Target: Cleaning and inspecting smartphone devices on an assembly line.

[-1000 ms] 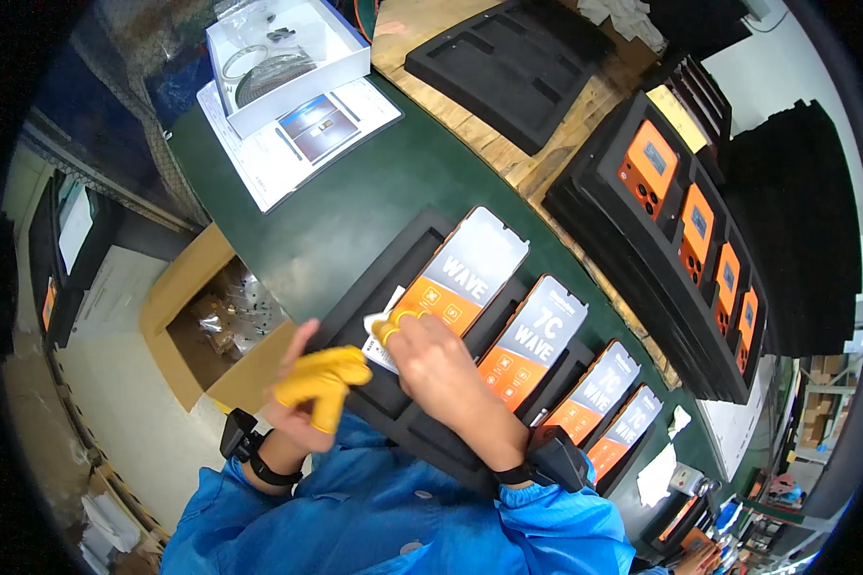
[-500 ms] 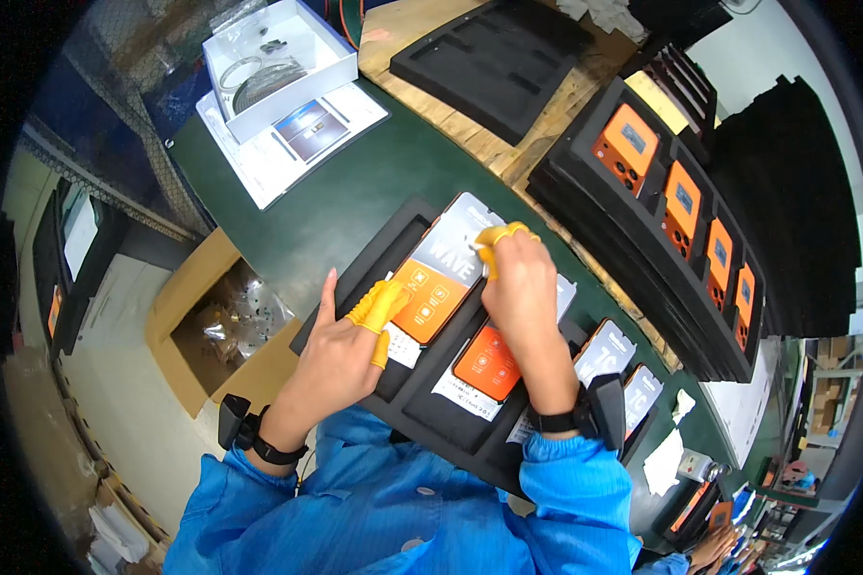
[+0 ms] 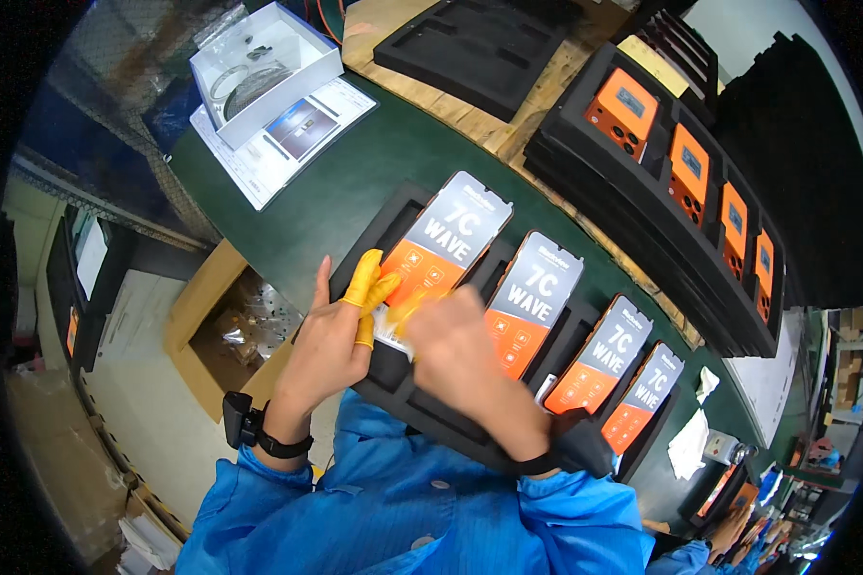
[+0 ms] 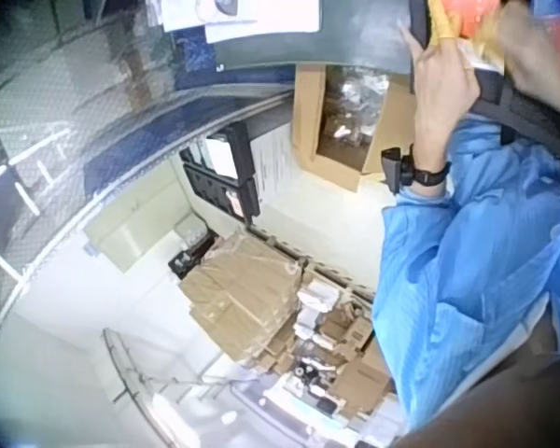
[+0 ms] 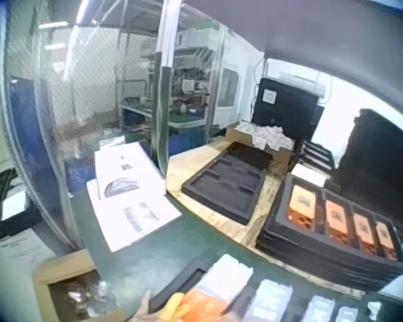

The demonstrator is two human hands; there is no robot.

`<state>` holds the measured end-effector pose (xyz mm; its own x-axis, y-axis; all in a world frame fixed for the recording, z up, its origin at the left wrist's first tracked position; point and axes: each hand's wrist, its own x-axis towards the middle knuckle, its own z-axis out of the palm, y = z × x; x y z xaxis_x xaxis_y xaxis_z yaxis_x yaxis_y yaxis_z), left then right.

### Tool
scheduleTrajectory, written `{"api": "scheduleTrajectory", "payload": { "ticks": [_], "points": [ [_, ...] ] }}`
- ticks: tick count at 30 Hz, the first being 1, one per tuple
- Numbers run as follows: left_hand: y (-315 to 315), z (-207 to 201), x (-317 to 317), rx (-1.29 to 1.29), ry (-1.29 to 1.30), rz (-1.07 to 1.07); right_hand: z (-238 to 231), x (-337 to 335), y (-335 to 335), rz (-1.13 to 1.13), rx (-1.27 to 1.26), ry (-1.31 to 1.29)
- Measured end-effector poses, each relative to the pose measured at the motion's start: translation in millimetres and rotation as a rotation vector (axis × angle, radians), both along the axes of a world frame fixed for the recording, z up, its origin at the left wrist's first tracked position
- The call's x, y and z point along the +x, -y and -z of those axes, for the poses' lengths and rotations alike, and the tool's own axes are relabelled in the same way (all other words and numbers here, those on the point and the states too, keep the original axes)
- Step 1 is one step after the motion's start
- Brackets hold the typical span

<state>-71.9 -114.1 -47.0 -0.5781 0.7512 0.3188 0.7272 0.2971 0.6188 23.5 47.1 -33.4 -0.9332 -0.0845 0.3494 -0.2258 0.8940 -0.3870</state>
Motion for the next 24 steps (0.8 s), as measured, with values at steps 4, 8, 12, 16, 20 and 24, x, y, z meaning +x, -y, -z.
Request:
{"api": "scheduleTrajectory", "payload": {
  "ticks": [4, 8, 12, 16, 20, 24],
  "points": [
    [2, -10, 3, -0.076, 0.005, 0.011, -31, -36, -61, 0.476, 0.038, -0.144],
    [0, -2, 2, -0.117, 0.014, 0.002, 1, -54, -73, 0.496, 0.129, -0.123],
    [-1, -4, 4, -0.095, 0.007, 0.000, 2, -43, -33, 0.335, 0.158, -0.081],
    [-4, -8, 11, 0.102, 0.122, -0.239, 3, -30, 9, 0.151, 0.102, 0.001],
    [2, -8, 10, 0.224, 0.209, -0.193, -3, -17, 29, 0.062, 0.071, 0.052],
    [2, -6, 11, 0.403, 0.306, -0.210, -4, -7, 31, -0.026, -0.168, 0.084]
  ]
}}
